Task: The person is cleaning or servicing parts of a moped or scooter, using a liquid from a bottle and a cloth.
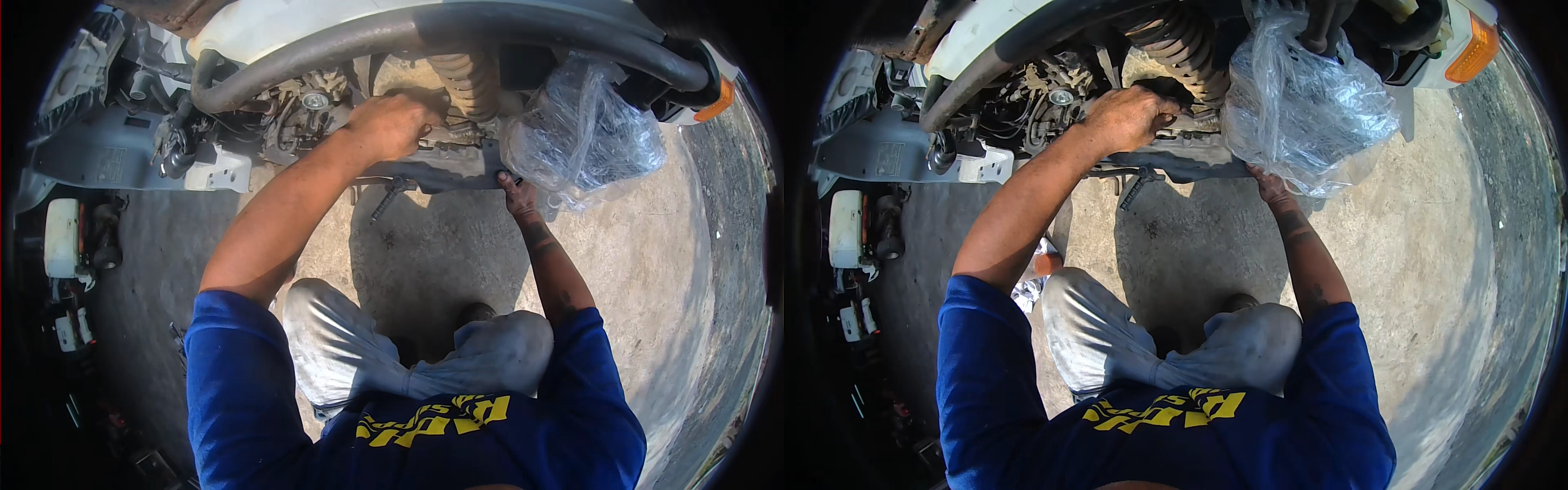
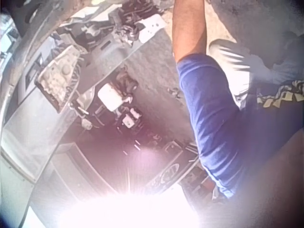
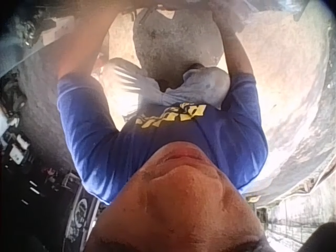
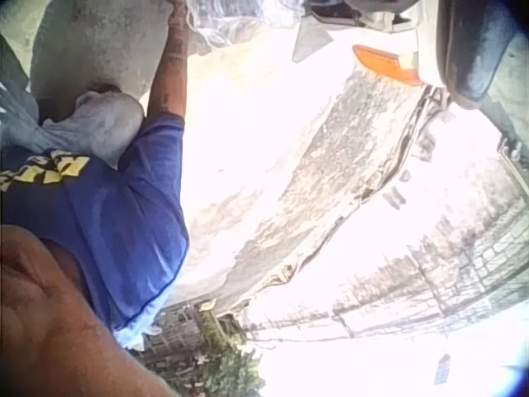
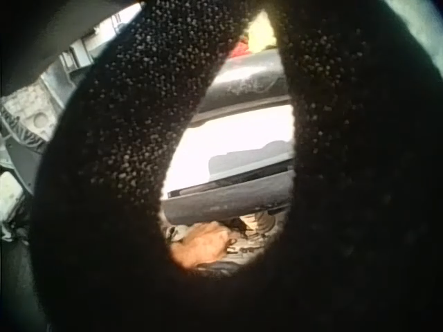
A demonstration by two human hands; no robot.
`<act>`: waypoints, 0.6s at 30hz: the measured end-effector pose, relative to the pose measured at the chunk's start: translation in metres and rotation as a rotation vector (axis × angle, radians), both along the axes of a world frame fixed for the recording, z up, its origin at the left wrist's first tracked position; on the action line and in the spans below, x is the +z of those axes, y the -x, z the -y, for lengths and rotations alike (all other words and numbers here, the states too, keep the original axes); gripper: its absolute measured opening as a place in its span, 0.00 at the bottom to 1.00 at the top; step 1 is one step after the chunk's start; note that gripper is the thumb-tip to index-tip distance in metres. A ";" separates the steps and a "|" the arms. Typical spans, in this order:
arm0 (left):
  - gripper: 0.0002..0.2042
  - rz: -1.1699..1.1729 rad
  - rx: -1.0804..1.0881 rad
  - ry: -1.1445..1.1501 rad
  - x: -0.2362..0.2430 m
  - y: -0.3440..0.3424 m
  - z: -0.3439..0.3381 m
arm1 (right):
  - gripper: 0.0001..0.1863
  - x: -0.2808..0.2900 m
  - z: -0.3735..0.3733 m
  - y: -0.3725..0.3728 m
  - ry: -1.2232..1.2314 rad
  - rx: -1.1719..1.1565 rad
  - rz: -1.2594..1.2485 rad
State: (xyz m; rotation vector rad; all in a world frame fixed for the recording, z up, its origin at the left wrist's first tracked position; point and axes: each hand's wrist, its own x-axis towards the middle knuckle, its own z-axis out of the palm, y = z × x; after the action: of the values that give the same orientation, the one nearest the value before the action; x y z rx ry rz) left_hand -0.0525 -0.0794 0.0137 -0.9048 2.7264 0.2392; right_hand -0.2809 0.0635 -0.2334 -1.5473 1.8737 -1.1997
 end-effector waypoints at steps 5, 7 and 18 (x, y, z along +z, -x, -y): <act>0.17 -0.021 -0.036 0.057 0.006 -0.011 -0.006 | 0.37 -0.019 -0.005 -0.005 -0.080 0.034 0.379; 0.16 -0.068 -0.055 0.100 0.009 -0.026 -0.009 | 0.38 0.001 -0.006 -0.009 -0.100 0.021 0.417; 0.12 -0.098 -0.022 0.143 0.007 -0.020 -0.016 | 0.55 0.041 -0.012 -0.029 -0.196 -0.142 0.771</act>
State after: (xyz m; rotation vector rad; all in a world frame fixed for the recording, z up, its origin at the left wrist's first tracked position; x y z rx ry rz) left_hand -0.0322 -0.0630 0.0212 -0.9230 2.8725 0.0869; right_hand -0.2519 0.0750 -0.1921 -0.6935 1.5185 -1.3634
